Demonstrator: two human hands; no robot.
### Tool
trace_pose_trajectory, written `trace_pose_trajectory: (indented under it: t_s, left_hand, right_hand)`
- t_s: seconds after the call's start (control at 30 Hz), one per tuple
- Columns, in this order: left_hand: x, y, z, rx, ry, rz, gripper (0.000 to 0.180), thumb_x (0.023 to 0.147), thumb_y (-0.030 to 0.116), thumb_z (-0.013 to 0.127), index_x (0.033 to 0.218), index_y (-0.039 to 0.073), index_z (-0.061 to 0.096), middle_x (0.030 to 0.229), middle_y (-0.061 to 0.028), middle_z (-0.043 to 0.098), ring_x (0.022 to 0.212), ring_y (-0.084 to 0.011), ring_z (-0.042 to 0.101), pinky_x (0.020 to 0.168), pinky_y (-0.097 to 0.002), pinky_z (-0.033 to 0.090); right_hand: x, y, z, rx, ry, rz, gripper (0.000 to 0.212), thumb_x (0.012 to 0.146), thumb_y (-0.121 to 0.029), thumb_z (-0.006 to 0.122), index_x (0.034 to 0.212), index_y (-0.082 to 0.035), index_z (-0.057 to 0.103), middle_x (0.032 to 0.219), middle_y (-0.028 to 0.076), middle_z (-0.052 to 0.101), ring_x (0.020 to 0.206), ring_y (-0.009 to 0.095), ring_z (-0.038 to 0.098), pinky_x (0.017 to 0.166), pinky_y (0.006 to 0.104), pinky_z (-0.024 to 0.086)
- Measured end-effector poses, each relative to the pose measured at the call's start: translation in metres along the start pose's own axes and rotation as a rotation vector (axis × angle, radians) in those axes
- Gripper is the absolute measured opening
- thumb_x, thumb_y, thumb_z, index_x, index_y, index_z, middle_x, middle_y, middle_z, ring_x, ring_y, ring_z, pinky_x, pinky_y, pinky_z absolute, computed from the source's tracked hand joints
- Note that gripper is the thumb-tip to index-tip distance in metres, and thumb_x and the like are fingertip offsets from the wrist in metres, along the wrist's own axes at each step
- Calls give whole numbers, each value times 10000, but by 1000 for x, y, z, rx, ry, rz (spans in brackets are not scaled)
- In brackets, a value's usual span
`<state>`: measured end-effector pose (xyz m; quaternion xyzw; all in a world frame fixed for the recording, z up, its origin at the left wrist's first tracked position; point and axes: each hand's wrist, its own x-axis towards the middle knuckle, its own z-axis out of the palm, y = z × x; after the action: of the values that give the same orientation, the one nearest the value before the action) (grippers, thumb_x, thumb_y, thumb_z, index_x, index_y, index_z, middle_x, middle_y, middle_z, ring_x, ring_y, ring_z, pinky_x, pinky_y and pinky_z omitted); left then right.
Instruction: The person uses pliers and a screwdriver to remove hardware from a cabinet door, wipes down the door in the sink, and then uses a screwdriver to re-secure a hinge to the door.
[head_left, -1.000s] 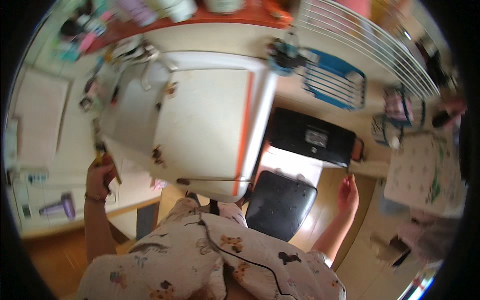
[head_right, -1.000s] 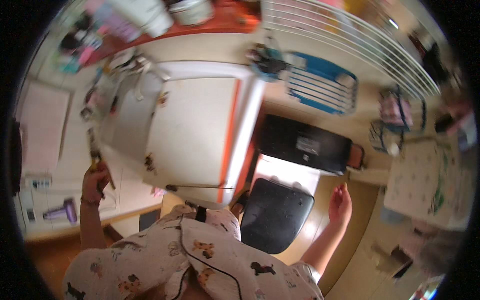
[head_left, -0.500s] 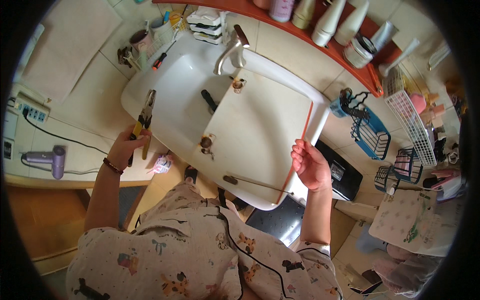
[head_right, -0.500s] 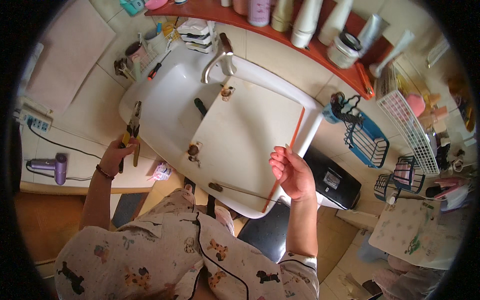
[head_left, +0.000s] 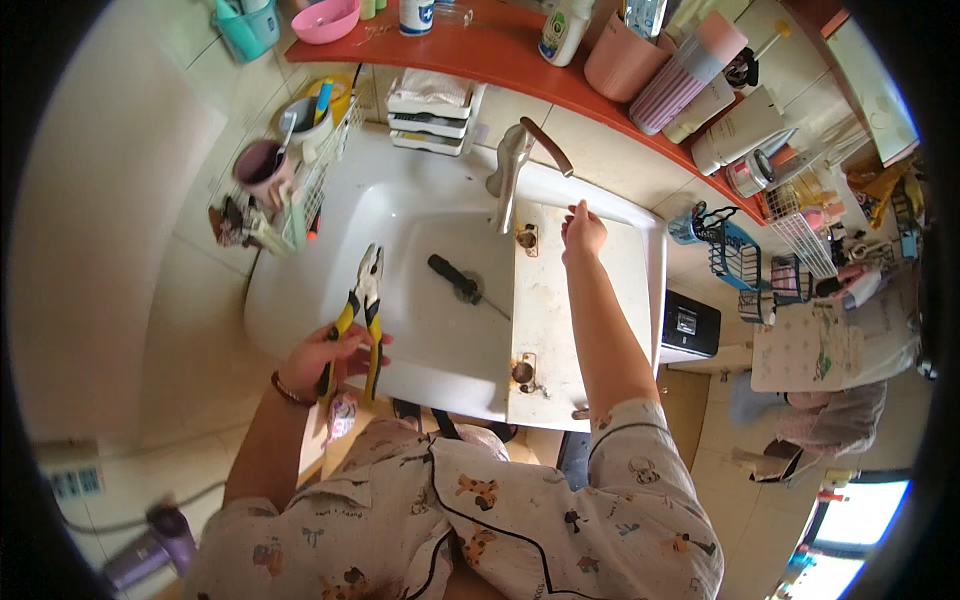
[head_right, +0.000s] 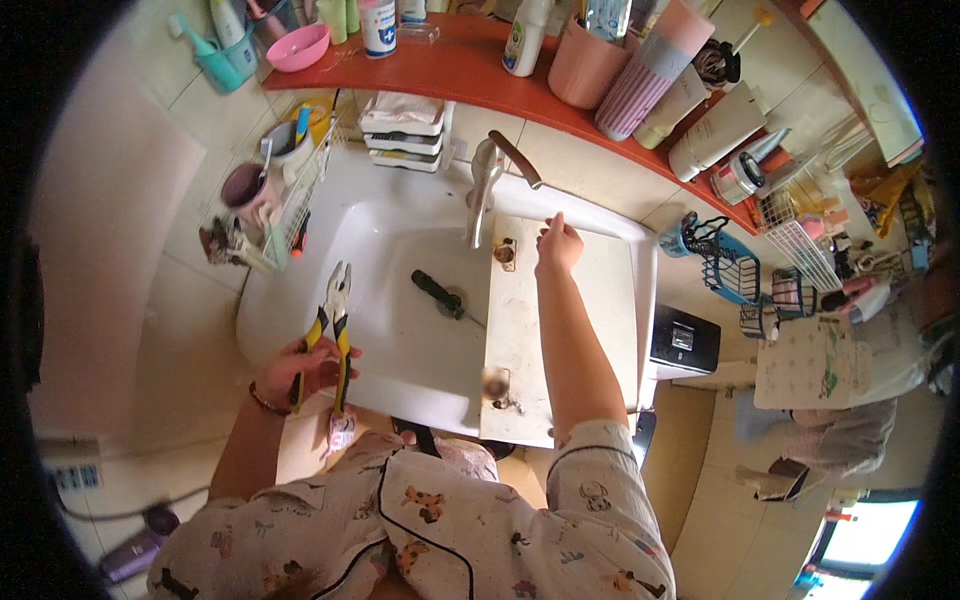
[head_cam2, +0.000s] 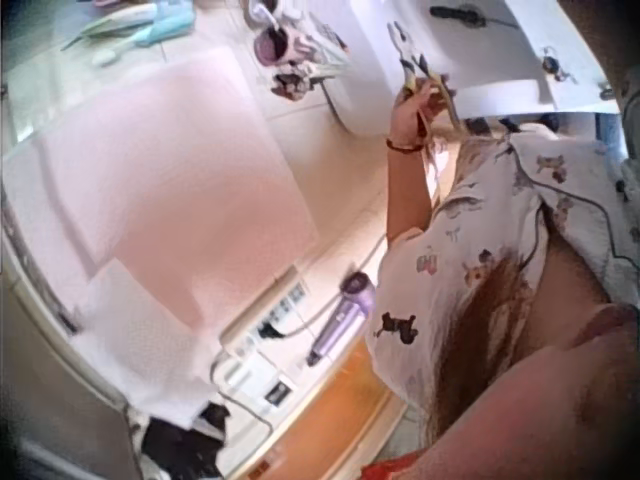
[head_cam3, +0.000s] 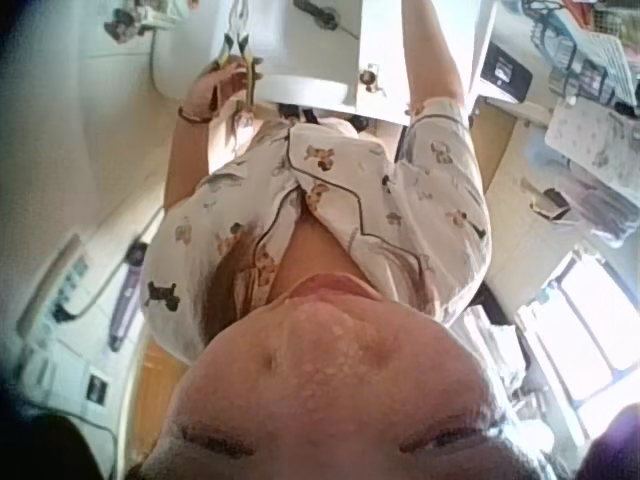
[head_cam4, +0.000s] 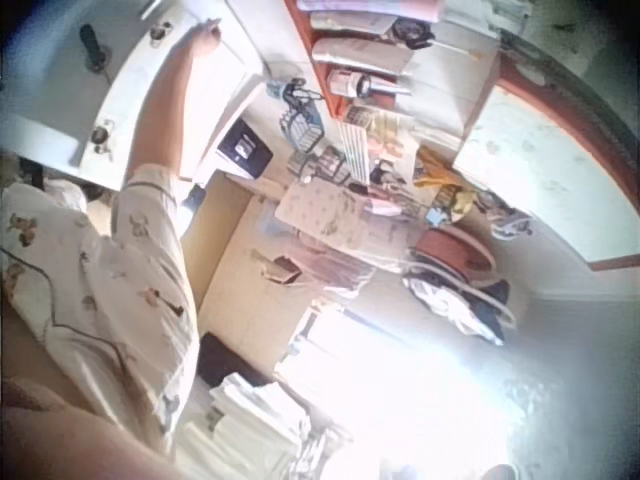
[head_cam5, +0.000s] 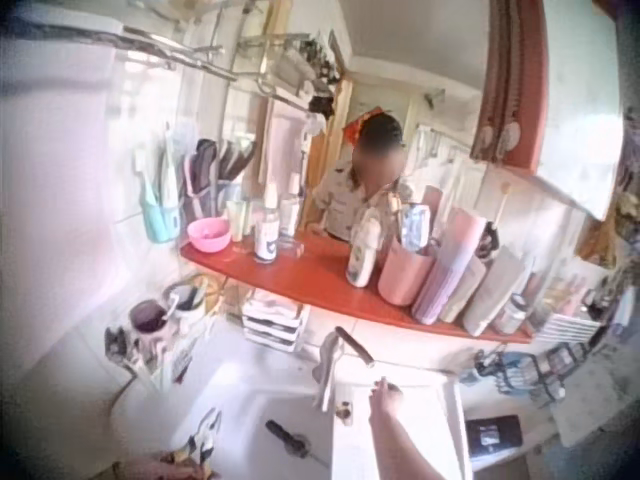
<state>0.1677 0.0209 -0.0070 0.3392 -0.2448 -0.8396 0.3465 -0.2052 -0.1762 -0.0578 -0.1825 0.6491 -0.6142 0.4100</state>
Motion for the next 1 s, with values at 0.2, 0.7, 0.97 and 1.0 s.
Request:
trace_pose_trajectory:
  t_s: [0.2, 0.7, 0.97, 1.0]
  left_hand:
    - [-18, 11, -30, -76, 29, -12, 175, 865, 118, 522, 1005, 20, 556, 1178, -198, 506, 991, -295, 569, 837, -422, 463]
    - [-1, 17, -39, -34, 20, -55, 174, 855, 108, 511, 1003, 29, 559, 1177, -153, 511, 994, -269, 566, 845, -376, 443]
    - [5, 16, -36, 1, 9, -69, 167, 860, 97, 497, 1003, 40, 562, 1183, -146, 509, 1006, -266, 556, 857, -391, 443]
    - [3, 15, -36, -5, 18, -63, 170, 862, 93, 496, 1009, 40, 563, 1188, -149, 505, 1013, -266, 551, 854, -393, 445]
  right_hand:
    - [25, -19, 65, -853, 262, -408, 475, 883, -405, 418, 747, -8, 639, 829, 234, 615, 825, 399, 584, 729, 451, 457]
    - [-90, 41, 33, 464, -182, 761, 179, 866, -14, 378, 879, 34, 550, 765, 138, 578, 760, 266, 584, 703, 371, 513]
    - [-80, 85, 59, 316, -474, 596, 193, 887, -124, 493, 1077, -96, 505, 992, 57, 580, 952, 215, 556, 762, 361, 430]
    - [-82, 87, 60, 316, -481, 598, 193, 887, -124, 493, 1077, -96, 505, 992, 57, 580, 952, 215, 556, 762, 361, 430]
